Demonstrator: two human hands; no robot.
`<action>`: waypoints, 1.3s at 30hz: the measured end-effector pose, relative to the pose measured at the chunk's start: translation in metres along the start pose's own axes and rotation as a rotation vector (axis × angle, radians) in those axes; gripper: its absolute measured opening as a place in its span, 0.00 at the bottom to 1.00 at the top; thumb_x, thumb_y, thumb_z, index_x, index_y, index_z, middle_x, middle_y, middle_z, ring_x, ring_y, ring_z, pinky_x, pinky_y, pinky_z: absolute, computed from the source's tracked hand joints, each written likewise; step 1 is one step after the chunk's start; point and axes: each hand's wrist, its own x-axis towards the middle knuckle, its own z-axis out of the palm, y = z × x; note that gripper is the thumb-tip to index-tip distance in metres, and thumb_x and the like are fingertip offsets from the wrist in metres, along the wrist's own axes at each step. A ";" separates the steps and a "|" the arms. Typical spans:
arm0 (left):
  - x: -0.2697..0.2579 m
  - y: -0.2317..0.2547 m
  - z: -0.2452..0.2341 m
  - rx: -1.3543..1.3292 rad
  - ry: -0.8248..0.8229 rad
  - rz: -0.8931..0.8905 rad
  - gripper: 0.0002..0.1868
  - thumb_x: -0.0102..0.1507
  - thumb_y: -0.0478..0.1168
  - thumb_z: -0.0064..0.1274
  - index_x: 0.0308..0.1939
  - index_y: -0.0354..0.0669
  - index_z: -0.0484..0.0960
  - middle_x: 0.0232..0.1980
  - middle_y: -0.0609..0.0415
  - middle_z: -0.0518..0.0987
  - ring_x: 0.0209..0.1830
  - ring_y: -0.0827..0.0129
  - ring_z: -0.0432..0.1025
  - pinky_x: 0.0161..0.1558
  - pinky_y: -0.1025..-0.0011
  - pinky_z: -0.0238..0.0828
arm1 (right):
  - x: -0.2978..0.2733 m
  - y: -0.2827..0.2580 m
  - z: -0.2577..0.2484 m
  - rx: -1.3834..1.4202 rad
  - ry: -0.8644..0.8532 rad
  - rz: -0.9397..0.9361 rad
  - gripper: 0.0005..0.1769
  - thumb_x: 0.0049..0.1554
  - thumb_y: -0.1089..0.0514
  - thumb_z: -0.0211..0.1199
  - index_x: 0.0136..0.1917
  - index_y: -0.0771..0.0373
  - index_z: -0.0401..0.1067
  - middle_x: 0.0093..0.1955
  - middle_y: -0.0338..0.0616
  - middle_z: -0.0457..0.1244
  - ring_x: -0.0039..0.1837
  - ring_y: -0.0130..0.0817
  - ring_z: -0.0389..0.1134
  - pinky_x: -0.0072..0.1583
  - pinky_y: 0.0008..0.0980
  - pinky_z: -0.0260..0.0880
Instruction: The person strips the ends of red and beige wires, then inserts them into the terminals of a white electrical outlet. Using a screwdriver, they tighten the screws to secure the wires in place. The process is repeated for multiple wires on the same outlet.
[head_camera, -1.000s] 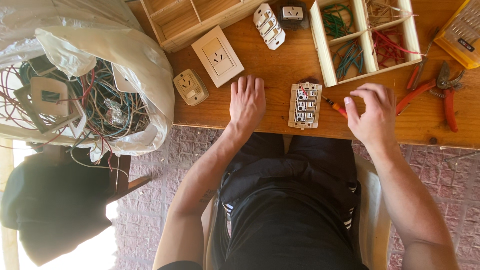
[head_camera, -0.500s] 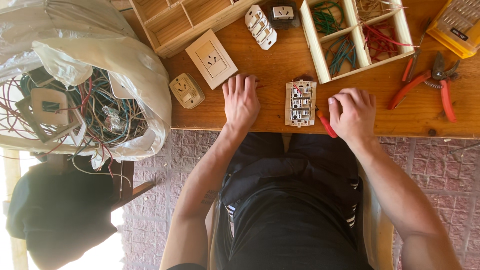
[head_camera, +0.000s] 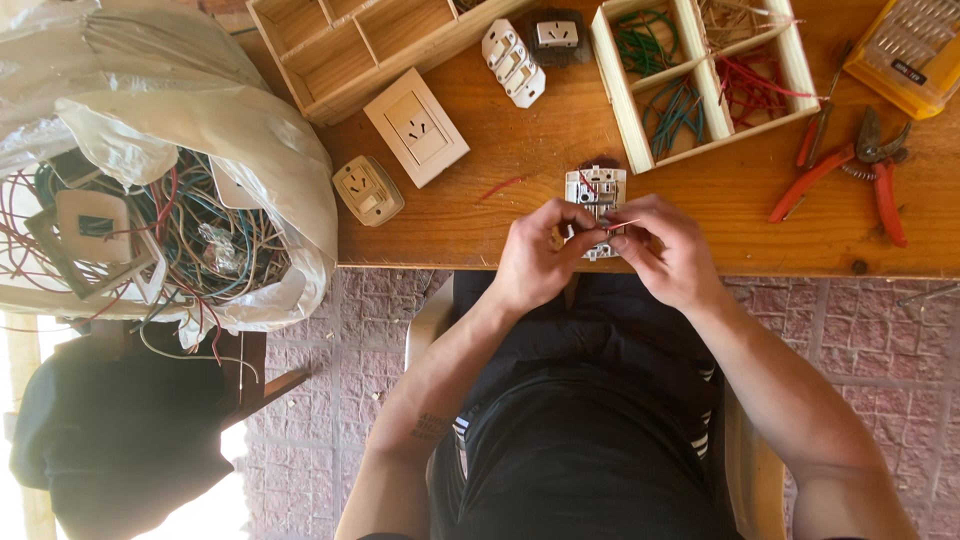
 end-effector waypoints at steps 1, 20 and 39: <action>0.000 0.002 0.004 -0.012 -0.001 0.002 0.09 0.60 0.36 0.67 0.39 0.48 0.81 0.38 0.57 0.84 0.32 0.71 0.75 0.38 0.74 0.71 | -0.001 0.001 0.001 0.066 0.001 0.021 0.04 0.61 0.63 0.67 0.51 0.63 0.79 0.48 0.46 0.70 0.44 0.41 0.70 0.45 0.36 0.69; -0.013 -0.042 -0.011 0.674 -0.289 0.088 0.56 0.54 0.59 0.69 0.77 0.40 0.58 0.80 0.45 0.61 0.83 0.52 0.51 0.81 0.51 0.43 | 0.020 0.024 0.001 -0.152 -0.018 -0.239 0.05 0.60 0.68 0.70 0.50 0.65 0.81 0.49 0.49 0.72 0.44 0.45 0.72 0.46 0.39 0.68; -0.005 -0.048 0.000 0.582 -0.177 0.124 0.51 0.49 0.55 0.74 0.70 0.43 0.67 0.71 0.50 0.70 0.80 0.55 0.57 0.81 0.49 0.42 | 0.020 0.026 -0.008 -0.355 0.006 -0.353 0.02 0.61 0.62 0.72 0.48 0.59 0.80 0.46 0.41 0.73 0.42 0.39 0.72 0.46 0.36 0.66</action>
